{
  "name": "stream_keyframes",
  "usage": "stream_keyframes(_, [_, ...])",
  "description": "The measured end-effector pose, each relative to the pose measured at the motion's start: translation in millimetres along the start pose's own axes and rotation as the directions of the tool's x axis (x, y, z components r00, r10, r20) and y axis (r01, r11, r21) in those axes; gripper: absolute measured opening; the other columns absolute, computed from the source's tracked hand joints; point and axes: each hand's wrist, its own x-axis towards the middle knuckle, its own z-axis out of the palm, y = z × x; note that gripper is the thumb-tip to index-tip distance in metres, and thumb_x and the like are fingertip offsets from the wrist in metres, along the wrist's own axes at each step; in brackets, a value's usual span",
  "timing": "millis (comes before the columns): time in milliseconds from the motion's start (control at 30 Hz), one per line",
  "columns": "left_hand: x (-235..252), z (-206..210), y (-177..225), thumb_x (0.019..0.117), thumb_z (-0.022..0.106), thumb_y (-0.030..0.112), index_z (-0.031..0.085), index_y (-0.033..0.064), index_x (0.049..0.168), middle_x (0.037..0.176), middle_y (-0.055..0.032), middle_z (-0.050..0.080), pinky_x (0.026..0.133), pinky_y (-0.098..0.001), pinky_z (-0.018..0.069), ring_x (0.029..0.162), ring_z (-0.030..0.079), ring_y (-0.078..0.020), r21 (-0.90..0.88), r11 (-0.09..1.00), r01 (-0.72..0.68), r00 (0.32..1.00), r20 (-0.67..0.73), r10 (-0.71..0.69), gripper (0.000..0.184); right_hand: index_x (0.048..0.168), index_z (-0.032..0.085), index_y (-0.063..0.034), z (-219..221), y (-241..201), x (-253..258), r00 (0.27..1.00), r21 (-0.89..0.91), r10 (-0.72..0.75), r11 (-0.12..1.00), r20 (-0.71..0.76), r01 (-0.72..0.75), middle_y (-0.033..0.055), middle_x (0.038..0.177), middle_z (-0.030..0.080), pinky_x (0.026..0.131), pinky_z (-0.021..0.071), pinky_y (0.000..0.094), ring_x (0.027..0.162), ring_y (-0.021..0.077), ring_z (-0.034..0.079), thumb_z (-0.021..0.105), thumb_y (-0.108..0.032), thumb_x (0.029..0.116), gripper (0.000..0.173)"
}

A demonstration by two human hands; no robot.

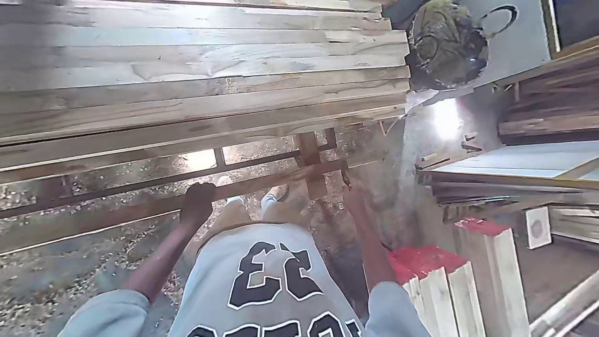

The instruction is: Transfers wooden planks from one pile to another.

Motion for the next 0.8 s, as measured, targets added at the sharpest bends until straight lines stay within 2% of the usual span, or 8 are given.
stream_keyframes(133, [-1.6,3.3,3.1,0.0858,0.063,-0.006,0.066,-0.0032,0.12,0.122,-0.0234,0.066,0.111,-0.0562,0.0418,0.12,0.06,-0.0431,0.007,1.0,0.022,1.0,-0.009,-0.022,0.034,0.154,0.047,-0.0194,9.3,-5.0,10.1,0.992,-0.244,0.052,0.97,0.117,-0.023,0.0263,0.148,0.05,0.099,0.053,0.0568,0.121,0.0426,0.062,0.056,-0.015,0.1003,0.055])
stream_keyframes(200, [-1.7,3.1,4.6,0.088,0.061,-0.005,0.066,-0.002,0.119,0.121,-0.0229,0.066,0.111,-0.0555,0.0428,0.12,0.061,-0.0426,-0.007,0.999,0.04,0.999,-0.023,-0.041,0.032,0.15,0.051,-0.018,-10.0,-11.8,0.3,0.981,-0.33,0.092,0.944,0.171,-0.031,0.0263,0.144,0.053,0.096,0.055,0.0569,0.117,0.0423,0.064,0.059,-0.012,0.0975,0.054])
stream_keyframes(267, [-5.3,7.6,5.9,0.0895,0.059,-0.005,0.066,-0.002,0.119,0.12,-0.0234,0.066,0.111,-0.0559,0.0425,0.12,0.06,-0.0435,-0.052,0.997,0.049,0.997,-0.057,-0.052,0.03,0.149,0.053,-0.0155,-28.7,-13.8,-3.8,0.971,-0.34,0.118,0.94,0.207,-0.041,0.024,0.138,0.059,0.098,0.0532,0.0574,0.119,0.041,0.064,0.056,-0.013,0.0984,0.051])
stream_keyframes(367, [-3.3,20.5,5.4,0.0914,0.056,-0.006,0.065,-0.002,0.122,0.124,-0.0231,0.066,0.115,-0.0557,0.038,0.124,0.058,-0.0432,-0.089,0.995,0.047,0.991,-0.121,-0.058,0.032,0.15,0.05,-0.0089,-40.8,-28.0,12.3,0.977,-0.247,0.119,0.966,0.178,-0.073,0.0227,0.133,0.064,0.103,0.0498,0.0568,0.122,0.0393,0.063,0.051,-0.017,0.1028,0.048])
stream_keyframes(467, [-4.4,26.6,3.4,0.0908,0.056,-0.007,0.065,-0.0012,0.123,0.124,-0.0225,0.066,0.117,-0.0552,0.0368,0.124,0.059,-0.0428,-0.11,0.993,0.03,0.987,-0.152,-0.047,0.034,0.138,0.057,-0.0024,-30.5,-58.4,20.8,0.971,-0.205,0.152,0.972,0.185,-0.114,0.0232,0.125,0.067,0.099,0.0511,0.0558,0.117,0.0374,0.066,0.057,-0.021,0.1001,0.042])
stream_keyframes(567, [-3.8,17.9,5.4,0.0896,0.057,-0.007,0.066,-0.001,0.121,0.123,-0.0231,0.067,0.114,-0.0555,0.0391,0.123,0.059,-0.0431,-0.107,0.993,0.055,0.991,-0.118,-0.068,0.033,0.135,0.059,0.0001,-9.6,-76.9,2.1,0.951,-0.177,0.146,0.979,0.273,-0.1,0.0249,0.127,0.065,0.101,0.0509,0.0557,0.119,0.0383,0.064,0.06,-0.019,0.0982,0.042])
stream_keyframes(700, [-4.0,9.5,11.5,0.0876,0.06,-0.008,0.068,-0.0008,0.118,0.119,-0.0232,0.068,0.111,-0.0561,0.042,0.119,0.061,-0.0435,-0.093,0.994,0.055,0.993,-0.101,-0.064,0.032,0.138,0.06,-0.0028,-16.5,-57.6,-14.5,0.914,-0.117,0.114,0.99,0.389,-0.074,0.0236,0.127,0.065,0.098,0.0521,0.0556,0.115,0.0368,0.066,0.059,-0.018,0.0989,0.041])
stream_keyframes(800, [0.7,-10.7,17.3,0.081,0.067,-0.006,0.065,-0.0011,0.121,0.12,-0.0233,0.066,0.105,-0.0574,0.0459,0.117,0.061,-0.0434,-0.062,0.998,0.032,0.999,0.046,-0.029,0.04,0.145,0.055,-0.0087,-23.0,-19.1,-13.7,0.941,0.058,0.141,0.984,0.307,-0.167,0.0234,0.127,0.065,0.091,0.0565,0.0532,0.104,0.0343,0.069,0.057,-0.018,0.1001,0.046])
